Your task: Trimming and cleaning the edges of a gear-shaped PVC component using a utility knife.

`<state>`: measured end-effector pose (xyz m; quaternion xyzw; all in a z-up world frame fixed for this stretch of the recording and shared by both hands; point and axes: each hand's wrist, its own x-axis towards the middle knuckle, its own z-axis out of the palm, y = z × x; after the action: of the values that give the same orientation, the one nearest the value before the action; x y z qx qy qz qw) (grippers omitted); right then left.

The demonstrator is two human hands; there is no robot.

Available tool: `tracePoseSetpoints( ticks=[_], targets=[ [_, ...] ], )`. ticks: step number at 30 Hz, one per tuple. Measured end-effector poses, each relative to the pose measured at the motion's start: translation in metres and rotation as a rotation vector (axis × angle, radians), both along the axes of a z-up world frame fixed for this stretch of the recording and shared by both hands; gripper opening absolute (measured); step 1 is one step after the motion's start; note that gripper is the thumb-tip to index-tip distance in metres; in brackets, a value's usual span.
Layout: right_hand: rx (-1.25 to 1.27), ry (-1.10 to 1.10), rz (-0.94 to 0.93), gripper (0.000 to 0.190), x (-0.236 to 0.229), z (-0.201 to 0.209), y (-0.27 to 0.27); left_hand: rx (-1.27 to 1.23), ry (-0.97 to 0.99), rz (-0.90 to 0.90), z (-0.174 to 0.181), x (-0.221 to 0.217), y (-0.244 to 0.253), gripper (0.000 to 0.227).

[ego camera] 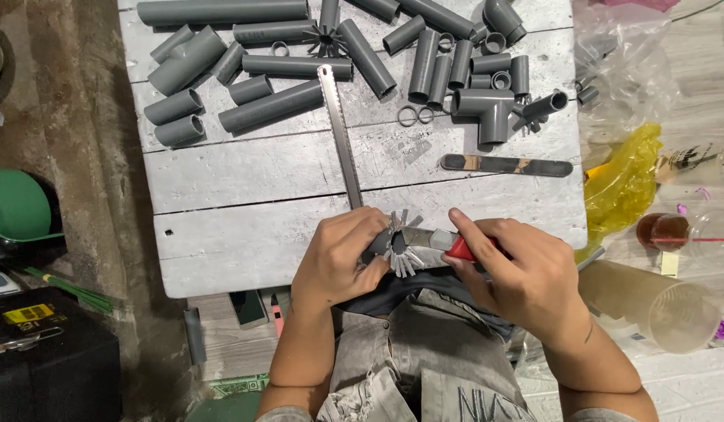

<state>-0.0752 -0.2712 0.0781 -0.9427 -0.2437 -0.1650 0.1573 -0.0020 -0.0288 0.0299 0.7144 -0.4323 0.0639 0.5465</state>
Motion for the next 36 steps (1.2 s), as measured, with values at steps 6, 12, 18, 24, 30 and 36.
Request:
tracePoseSetpoints(
  ticks=[6, 12, 18, 24, 30, 36],
  targets=[
    [-0.006, -0.07, -0.161, 0.042, 0.0, -0.007, -0.011, 0.002, -0.001, 0.024, 0.003, -0.002, 0.001, 0.017],
    [0.133, 0.043, -0.035, 0.042, 0.002, 0.003, -0.014, 0.131, 0.198, -0.032, -0.035, -0.005, 0.014, 0.036],
    [0.139, 0.222, 0.087, 0.048, 0.002, 0.001, -0.036, -0.08, 0.09, -0.171, -0.04, 0.011, 0.018, 0.05],
    [0.08, 0.261, 0.183, 0.049, -0.002, -0.01, -0.039, -0.085, 0.118, -0.224, -0.039, 0.012, 0.008, 0.034],
    [0.176, 0.287, 0.317, 0.049, 0.002, -0.005, -0.022, 0.083, 0.053, 0.028, -0.013, 0.009, 0.006, 0.052],
    [0.145, 0.315, 0.314, 0.047, 0.001, -0.015, -0.013, 0.096, 0.128, -0.082, -0.014, 0.011, 0.007, 0.054]
  ],
)
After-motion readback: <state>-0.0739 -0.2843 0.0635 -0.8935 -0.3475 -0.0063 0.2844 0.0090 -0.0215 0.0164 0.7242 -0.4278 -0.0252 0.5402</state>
